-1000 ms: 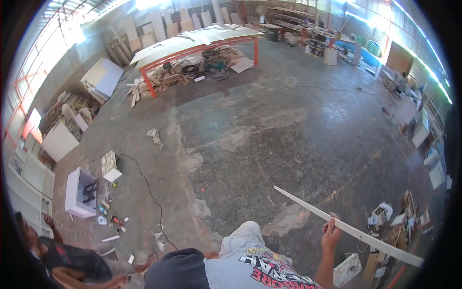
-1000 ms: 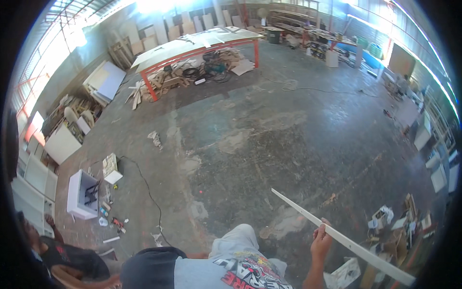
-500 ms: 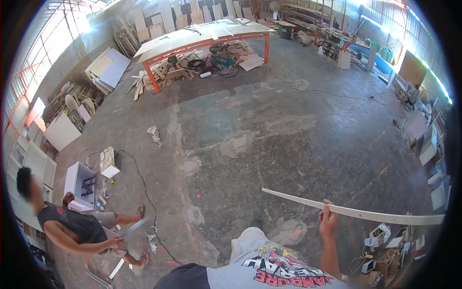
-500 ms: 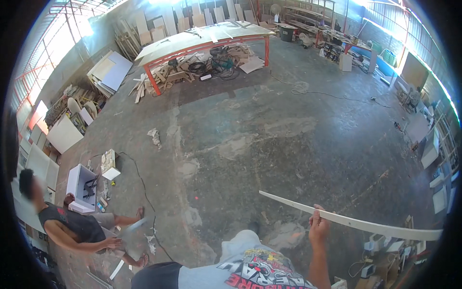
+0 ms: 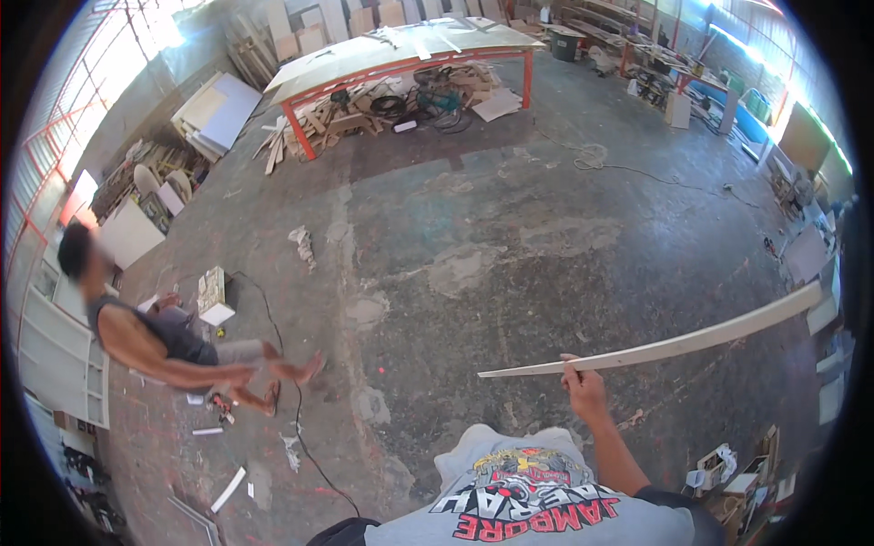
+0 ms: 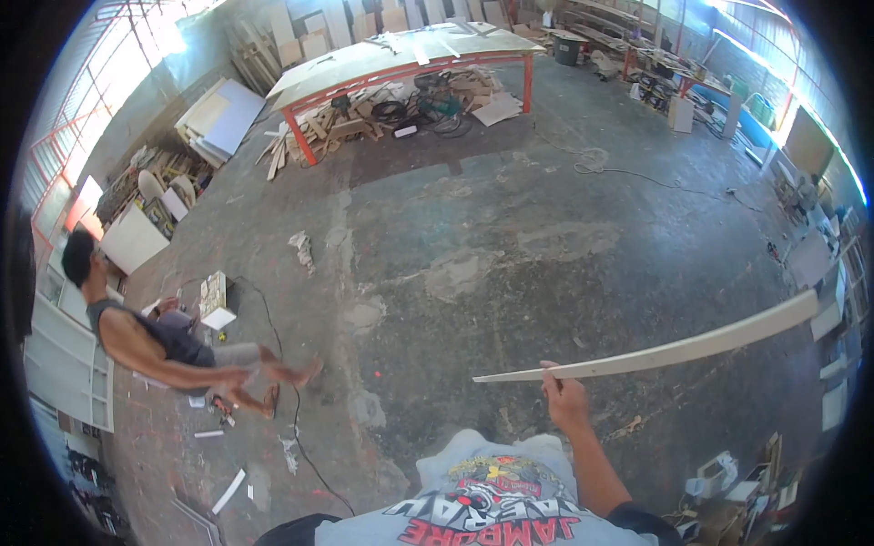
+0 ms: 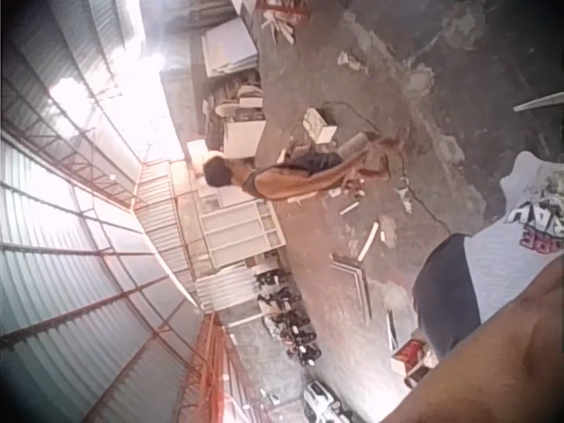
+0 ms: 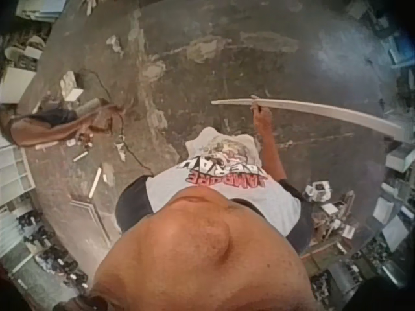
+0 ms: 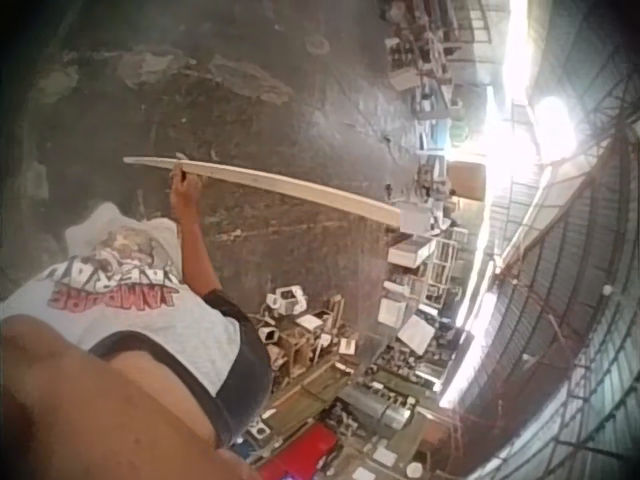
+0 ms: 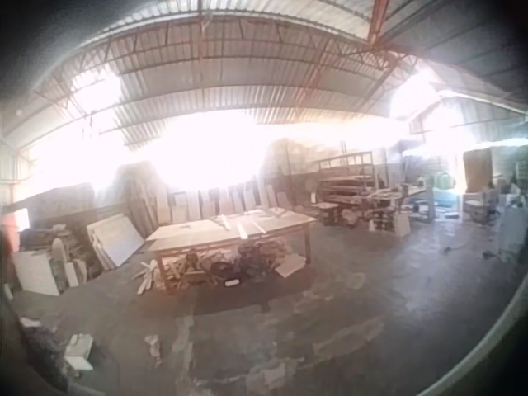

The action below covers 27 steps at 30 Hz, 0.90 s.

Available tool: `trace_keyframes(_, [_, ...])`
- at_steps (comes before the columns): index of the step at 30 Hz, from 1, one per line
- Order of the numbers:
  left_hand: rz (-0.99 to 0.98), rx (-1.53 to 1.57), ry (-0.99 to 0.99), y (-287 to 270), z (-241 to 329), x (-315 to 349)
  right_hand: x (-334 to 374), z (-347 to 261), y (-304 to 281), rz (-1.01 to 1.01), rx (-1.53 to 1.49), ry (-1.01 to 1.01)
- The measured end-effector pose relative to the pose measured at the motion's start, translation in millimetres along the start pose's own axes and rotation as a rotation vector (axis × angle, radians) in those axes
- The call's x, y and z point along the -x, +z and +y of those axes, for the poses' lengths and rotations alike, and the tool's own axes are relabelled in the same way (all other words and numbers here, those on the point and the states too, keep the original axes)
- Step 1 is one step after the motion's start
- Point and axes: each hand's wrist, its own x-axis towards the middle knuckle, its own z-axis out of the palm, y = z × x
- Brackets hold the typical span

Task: The person secures a thin wooden strip to a white foam block using a power drill and screws, and then walks across the workshop carrying the wooden strip.

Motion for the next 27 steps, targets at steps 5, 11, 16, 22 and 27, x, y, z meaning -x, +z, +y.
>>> trace_keyframes(5, [0.032, -0.004, 0.022, 23, -7, 5, -9, -19, 10, -0.1, 0.036, 0.032])
trace_keyframes(11, [0.226, -0.162, 0.356, -8, 71, -9, 2, -20, -2, -0.088, -0.029, 0.052])
trace_keyframes(16, [0.4, -0.113, 0.815, -58, 193, 51, 15, -3, -9, -0.056, -0.277, 0.062])
trace_keyframes(22, [0.251, -0.05, 0.981, -21, 274, 68, 46, 24, -58, 0.06, -0.434, 0.096])
trace_keyframes(27, [0.141, -0.281, 0.752, 24, 278, 61, 56, 57, -97, 0.095, -0.425, 0.221])
